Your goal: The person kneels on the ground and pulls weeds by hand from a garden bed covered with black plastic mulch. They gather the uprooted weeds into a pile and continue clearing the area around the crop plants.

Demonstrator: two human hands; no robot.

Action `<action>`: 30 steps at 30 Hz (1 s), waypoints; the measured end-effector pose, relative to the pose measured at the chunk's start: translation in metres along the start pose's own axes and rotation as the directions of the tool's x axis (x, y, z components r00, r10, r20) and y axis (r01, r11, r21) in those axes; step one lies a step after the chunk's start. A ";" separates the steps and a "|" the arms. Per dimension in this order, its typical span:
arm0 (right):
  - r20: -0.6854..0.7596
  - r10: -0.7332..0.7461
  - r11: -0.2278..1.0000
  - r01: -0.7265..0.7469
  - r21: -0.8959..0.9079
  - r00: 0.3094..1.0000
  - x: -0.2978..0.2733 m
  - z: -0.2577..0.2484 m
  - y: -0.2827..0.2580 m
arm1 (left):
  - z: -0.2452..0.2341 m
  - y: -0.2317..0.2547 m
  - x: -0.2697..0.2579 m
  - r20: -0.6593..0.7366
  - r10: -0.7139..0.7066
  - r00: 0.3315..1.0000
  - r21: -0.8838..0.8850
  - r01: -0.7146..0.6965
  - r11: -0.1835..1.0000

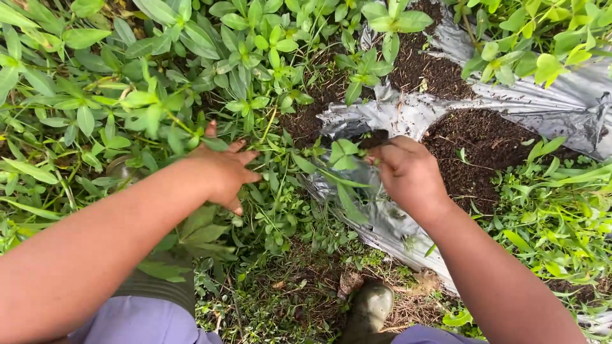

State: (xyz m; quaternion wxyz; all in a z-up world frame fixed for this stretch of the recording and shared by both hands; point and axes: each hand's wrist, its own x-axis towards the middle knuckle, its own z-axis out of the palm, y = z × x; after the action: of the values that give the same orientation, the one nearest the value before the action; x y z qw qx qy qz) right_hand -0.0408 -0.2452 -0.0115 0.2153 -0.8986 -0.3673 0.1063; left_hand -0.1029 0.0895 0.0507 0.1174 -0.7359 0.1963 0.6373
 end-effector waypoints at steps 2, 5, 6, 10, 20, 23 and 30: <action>0.003 0.162 0.946 -0.156 0.283 0.987 0.010 -0.026 -0.015 | -0.008 -0.012 -0.004 -0.092 0.143 0.985 -0.284 -0.164 0.945; 0.175 0.125 0.980 -0.149 0.130 0.976 0.039 -0.053 -0.033 | -0.037 -0.022 -0.041 -0.273 0.141 0.952 -0.605 -0.284 0.744; 0.173 0.125 0.980 -0.149 0.130 0.977 0.037 -0.040 -0.032 | -0.040 -0.019 -0.040 -0.273 0.140 0.952 -0.604 -0.283 0.745; 0.272 0.017 0.989 0.024 -0.144 0.962 0.038 0.019 -0.025 | -0.055 -0.011 -0.033 -0.532 0.084 0.842 -0.493 -0.389 0.778; 0.443 0.507 0.650 -0.666 0.366 0.739 0.061 -0.045 -0.066 | -0.069 0.008 -0.010 -0.732 -0.002 0.681 -0.515 -0.551 0.657; 0.344 0.516 0.650 -0.620 0.439 0.784 0.059 -0.094 -0.060 | -0.070 0.013 -0.016 -0.734 -0.003 0.680 -0.509 -0.547 0.665; 0.369 0.426 0.896 -0.443 -0.040 0.826 0.050 -0.044 -0.024 | -0.070 0.043 0.014 -0.816 -0.055 0.576 -0.435 -0.548 0.714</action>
State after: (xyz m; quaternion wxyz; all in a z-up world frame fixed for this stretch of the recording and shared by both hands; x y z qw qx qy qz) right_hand -0.0047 -0.2083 0.0374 0.1338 -0.9169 -0.1845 0.3275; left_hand -0.0576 0.0191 0.0514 -0.3408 -0.8897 0.1016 0.2862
